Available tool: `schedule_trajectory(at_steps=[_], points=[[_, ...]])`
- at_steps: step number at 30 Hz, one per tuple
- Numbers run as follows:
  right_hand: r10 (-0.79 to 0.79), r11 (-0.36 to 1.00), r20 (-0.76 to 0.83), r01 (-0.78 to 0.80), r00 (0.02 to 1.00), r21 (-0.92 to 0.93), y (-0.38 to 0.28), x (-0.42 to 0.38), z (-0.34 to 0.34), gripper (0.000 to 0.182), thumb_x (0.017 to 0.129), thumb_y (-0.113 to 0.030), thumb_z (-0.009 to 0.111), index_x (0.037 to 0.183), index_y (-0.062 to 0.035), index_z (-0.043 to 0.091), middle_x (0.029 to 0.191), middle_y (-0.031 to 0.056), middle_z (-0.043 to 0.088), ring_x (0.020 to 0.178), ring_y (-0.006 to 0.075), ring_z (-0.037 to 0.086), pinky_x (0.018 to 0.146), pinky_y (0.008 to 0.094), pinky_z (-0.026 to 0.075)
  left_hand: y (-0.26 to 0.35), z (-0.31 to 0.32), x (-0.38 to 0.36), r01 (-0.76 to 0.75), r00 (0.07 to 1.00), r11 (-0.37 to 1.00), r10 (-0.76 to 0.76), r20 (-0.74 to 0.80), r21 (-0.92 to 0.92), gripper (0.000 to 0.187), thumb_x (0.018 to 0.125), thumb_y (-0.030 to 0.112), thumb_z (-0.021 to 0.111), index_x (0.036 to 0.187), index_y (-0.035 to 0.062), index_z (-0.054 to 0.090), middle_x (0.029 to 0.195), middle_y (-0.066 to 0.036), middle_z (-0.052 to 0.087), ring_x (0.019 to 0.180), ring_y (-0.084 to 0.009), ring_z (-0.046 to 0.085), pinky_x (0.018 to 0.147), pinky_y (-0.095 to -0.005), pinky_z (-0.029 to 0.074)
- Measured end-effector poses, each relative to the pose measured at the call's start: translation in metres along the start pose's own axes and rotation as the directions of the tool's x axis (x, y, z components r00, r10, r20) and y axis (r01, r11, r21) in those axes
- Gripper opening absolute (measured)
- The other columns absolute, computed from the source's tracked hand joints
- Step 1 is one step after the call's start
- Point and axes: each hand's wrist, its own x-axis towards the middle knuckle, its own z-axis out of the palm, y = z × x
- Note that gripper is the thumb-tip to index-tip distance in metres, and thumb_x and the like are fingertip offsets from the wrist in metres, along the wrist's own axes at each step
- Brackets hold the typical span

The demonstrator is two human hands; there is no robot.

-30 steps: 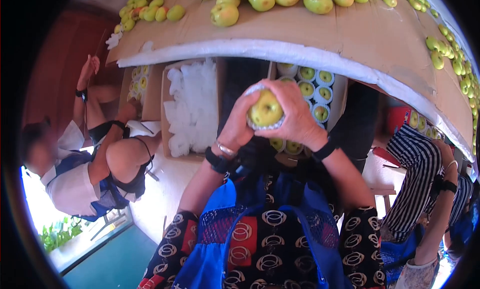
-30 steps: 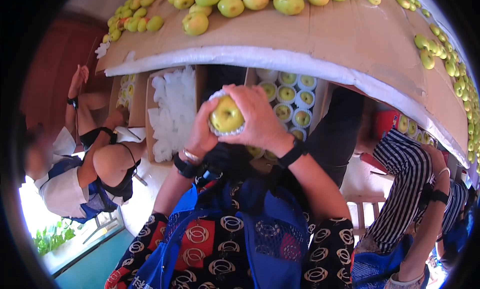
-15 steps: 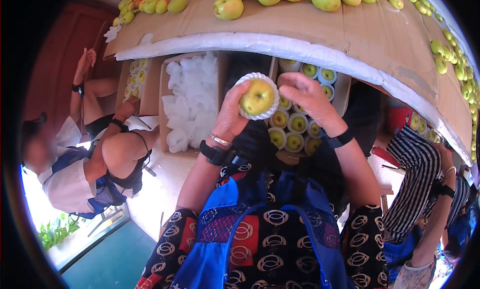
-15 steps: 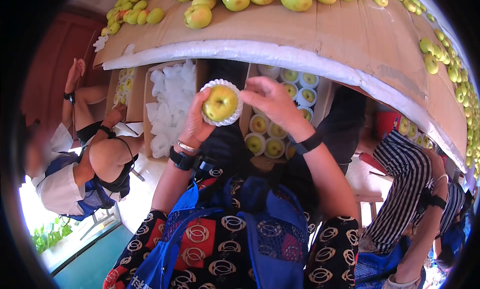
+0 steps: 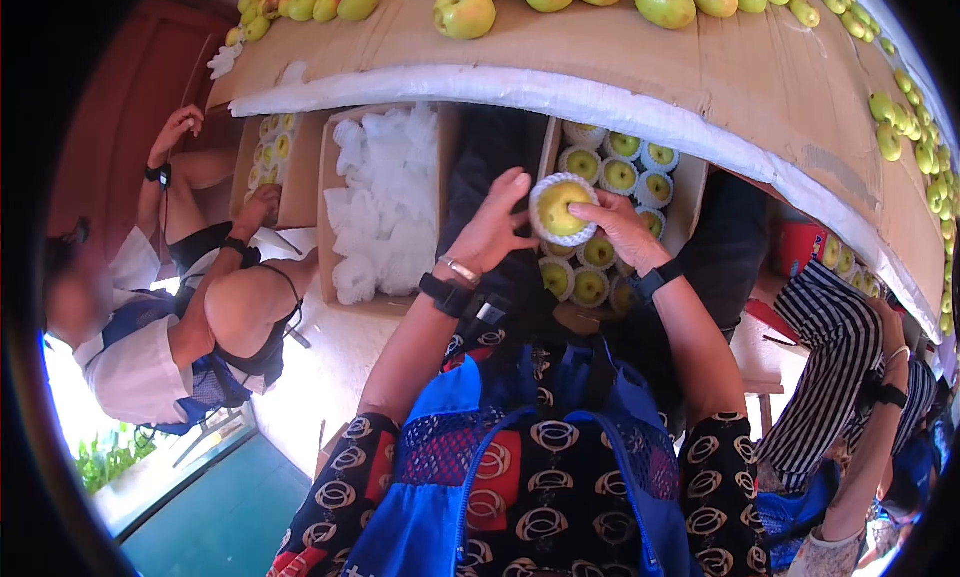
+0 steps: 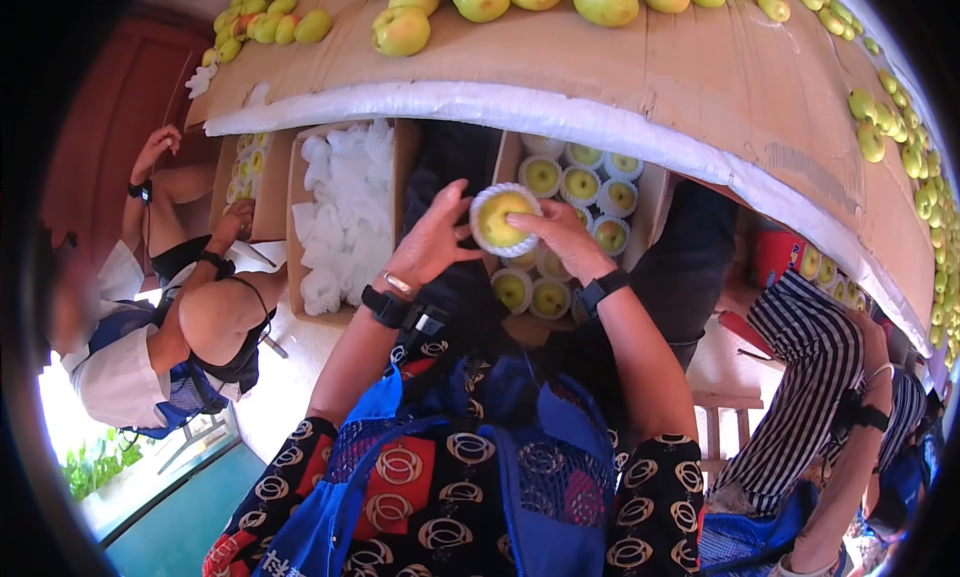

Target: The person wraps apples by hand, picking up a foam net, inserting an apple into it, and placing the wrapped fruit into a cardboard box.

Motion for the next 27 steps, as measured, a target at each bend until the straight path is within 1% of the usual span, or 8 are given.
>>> schedule_trajectory(at_steps=[2,4,6,7,13,17,20,27], points=[[-0.015,0.933,-0.210,-0.062,0.978,-0.355,0.012,0.009,-0.022,0.041,0.075,-0.023,0.071,0.107,0.0009,0.059,0.100,0.0056,0.062,0.088,0.0109,0.058,0.076,0.0262,0.046,0.004,-0.014,-0.008,-0.168,0.970,0.981,0.182,-0.160,0.096,0.055,0.088,0.045,0.051,0.130,0.0122,0.037,0.132,-0.014,0.041,0.117,-0.0254,0.045,0.090,-0.0476,0.043],[-0.034,0.886,-0.240,-0.082,0.970,-0.456,0.025,0.013,-0.032,0.048,0.070,-0.030,0.071,0.102,0.0044,0.059,0.096,0.0105,0.063,0.087,0.0169,0.060,0.076,0.0288,0.046,0.003,-0.050,-0.011,-0.163,0.982,0.987,0.163,-0.099,0.006,0.052,0.089,0.042,0.050,0.128,0.0093,0.039,0.130,-0.014,0.044,0.111,-0.0234,0.050,0.087,-0.0408,0.046],[0.000,0.614,-0.320,-0.253,0.948,-0.748,0.047,0.031,-0.044,0.061,0.064,-0.039,0.070,0.101,0.0085,0.058,0.097,0.0171,0.063,0.090,0.0251,0.061,0.077,0.0320,0.046,0.003,-0.068,-0.021,-0.126,0.979,0.988,0.138,-0.147,0.084,0.050,0.090,0.039,0.048,0.127,0.0072,0.039,0.127,-0.013,0.048,0.105,-0.0215,0.054,0.082,-0.0345,0.048],[0.074,0.575,-0.328,-0.309,0.942,-0.757,0.051,0.037,-0.045,0.071,0.060,-0.044,0.070,0.103,0.0111,0.056,0.100,0.0222,0.061,0.094,0.0312,0.060,0.079,0.0342,0.046,0.002,-0.069,-0.026,-0.126,0.968,0.990,0.136,-0.213,0.057,0.040,0.091,0.032,0.050,0.122,0.0069,0.044,0.119,-0.011,0.054,0.097,-0.0194,0.058,0.077,-0.0304,0.049],[0.157,0.704,-0.338,-0.345,0.928,-0.621,0.100,0.060,-0.064,0.073,0.063,-0.041,0.069,0.111,0.0114,0.052,0.109,0.0242,0.058,0.102,0.0299,0.057,0.086,0.0336,0.044,-0.014,-0.091,-0.025,-0.191,0.956,0.976,0.161,-0.244,-0.106,0.023,0.090,0.014,0.051,0.111,0.0062,0.051,0.106,-0.012,0.061,0.091,-0.0187,0.062,0.075,-0.0295,0.052],[0.170,0.830,-0.296,-0.299,0.940,-0.471,0.127,0.072,-0.073,0.072,0.066,-0.038,0.068,0.116,0.0101,0.049,0.113,0.0240,0.057,0.106,0.0294,0.055,0.089,0.0332,0.042,-0.012,-0.091,-0.018,-0.176,0.953,0.977,0.139,-0.269,-0.118,0.021,0.091,0.012,0.050,0.111,0.0057,0.051,0.105,-0.013,0.061,0.090,-0.0189,0.063,0.075,-0.0301,0.053],[0.115,0.685,-0.317,-0.306,0.941,-0.661,0.116,0.063,-0.067,0.068,0.067,-0.036,0.067,0.116,0.0077,0.050,0.113,0.0227,0.057,0.106,0.0297,0.055,0.089,0.0334,0.042,-0.009,-0.091,-0.016,-0.175,0.946,0.979,0.140,-0.292,-0.099,0.019,0.091,0.011,0.049,0.109,0.0055,0.051,0.103,-0.013,0.062,0.090,-0.0193,0.063,0.075,-0.0308,0.054],[0.157,0.792,-0.281,-0.291,0.947,-0.537,0.135,0.065,-0.072,0.061,0.071,-0.033,0.063,0.116,0.0058,0.051,0.110,0.0219,0.058,0.104,0.0303,0.056,0.088,0.0345,0.043,-0.008,-0.091,-0.013,-0.162,0.944,0.980,0.120,-0.307,-0.114,0.019,0.091,0.011,0.049,0.109,0.0051,0.051,0.101,-0.013,0.062,0.088,-0.0196,0.064,0.073,-0.0306,0.054]])
